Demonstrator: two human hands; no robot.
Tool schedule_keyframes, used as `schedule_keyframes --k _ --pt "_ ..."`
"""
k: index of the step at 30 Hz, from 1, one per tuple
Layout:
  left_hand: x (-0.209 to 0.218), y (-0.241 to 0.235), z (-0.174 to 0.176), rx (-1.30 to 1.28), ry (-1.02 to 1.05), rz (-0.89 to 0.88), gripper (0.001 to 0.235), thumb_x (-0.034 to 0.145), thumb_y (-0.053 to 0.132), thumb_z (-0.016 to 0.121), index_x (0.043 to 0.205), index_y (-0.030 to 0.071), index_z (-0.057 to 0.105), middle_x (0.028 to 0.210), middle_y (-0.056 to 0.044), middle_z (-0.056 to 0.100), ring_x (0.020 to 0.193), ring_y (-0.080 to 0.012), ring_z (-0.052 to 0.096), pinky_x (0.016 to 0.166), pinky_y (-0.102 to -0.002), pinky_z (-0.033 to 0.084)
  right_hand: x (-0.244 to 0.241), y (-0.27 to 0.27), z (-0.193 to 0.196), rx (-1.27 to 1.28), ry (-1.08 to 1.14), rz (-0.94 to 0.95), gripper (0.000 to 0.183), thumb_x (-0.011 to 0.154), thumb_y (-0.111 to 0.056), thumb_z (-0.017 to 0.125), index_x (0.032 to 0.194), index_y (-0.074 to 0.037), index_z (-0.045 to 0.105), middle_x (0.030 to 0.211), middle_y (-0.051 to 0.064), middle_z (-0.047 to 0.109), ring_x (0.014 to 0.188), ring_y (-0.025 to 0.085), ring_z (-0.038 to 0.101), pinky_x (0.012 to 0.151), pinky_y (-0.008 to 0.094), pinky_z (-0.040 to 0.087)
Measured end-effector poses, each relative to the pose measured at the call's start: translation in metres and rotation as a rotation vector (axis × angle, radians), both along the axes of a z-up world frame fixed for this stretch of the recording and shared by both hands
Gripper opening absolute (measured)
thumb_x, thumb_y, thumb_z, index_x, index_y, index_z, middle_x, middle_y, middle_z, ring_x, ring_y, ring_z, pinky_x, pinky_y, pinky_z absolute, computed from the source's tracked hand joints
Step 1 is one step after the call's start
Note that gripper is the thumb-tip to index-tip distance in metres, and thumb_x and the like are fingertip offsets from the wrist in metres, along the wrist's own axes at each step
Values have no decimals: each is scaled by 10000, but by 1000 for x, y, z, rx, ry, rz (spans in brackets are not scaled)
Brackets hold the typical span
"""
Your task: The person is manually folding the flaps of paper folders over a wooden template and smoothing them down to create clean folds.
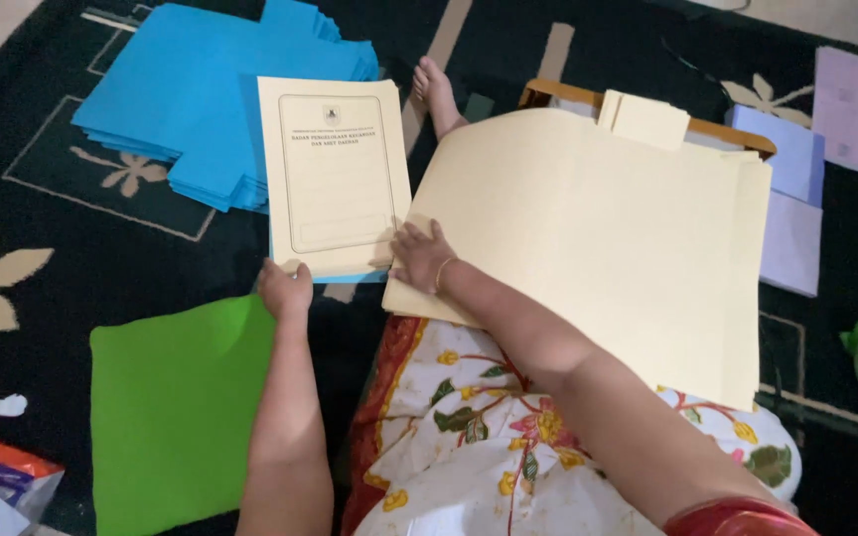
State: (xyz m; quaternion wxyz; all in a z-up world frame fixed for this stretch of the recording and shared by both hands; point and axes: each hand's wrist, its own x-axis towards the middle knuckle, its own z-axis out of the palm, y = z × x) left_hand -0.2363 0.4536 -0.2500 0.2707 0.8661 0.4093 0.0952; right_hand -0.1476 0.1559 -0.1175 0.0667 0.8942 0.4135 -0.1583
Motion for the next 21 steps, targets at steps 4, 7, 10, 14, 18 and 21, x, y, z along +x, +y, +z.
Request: schedule_keyframes --k 4,7,10,14,18,21 --pt "-1 -15 25 4 -19 69 707 866 416 724 1421 12 556 1334 -252 552 1289 -462 518 1061 -560 454 -10 16 28 -141 23 -6 790 1031 -683 165 1614 -171 316 1693 63 279 1584 276 139 1233 644 25" --pt "0 -22 35 11 -170 168 508 822 259 802 1243 81 579 1173 -187 570 1145 -458 569 918 -594 512 -15 19 29 -168 31 -38 834 1012 -705 102 1608 -158 301 1696 59 258 1584 259 130 1241 644 -6" --pt "-7 -42 70 -7 -471 102 239 983 111 613 1195 107 502 1039 -226 690 999 -483 671 880 -546 544 -18 20 31 -185 24 -56 853 1006 -720 87 1604 -150 300 1692 47 266 1583 239 141 1255 629 -21" --pt "-13 -62 121 -116 -827 138 195 1041 57 537 1220 128 504 1050 -191 710 988 -329 717 764 -374 611 -15 18 39 -7 112 -123 790 1026 -691 163 1613 -181 297 1701 33 257 1590 230 142 1261 640 13" --pt "-31 -76 156 -303 -1098 170 184 1068 22 507 1245 71 498 1112 -202 631 985 -204 641 726 -301 656 -11 20 60 692 367 -388 658 1054 -461 427 1580 -72 357 1590 205 423 1496 373 368 1244 601 268" --pt "-57 -101 199 -384 -1154 193 181 1083 61 482 1257 89 441 1172 -165 565 993 -173 585 800 -291 659 7 14 53 1006 563 -657 833 990 -505 562 1622 -47 272 1589 260 392 1456 386 421 1231 484 352"
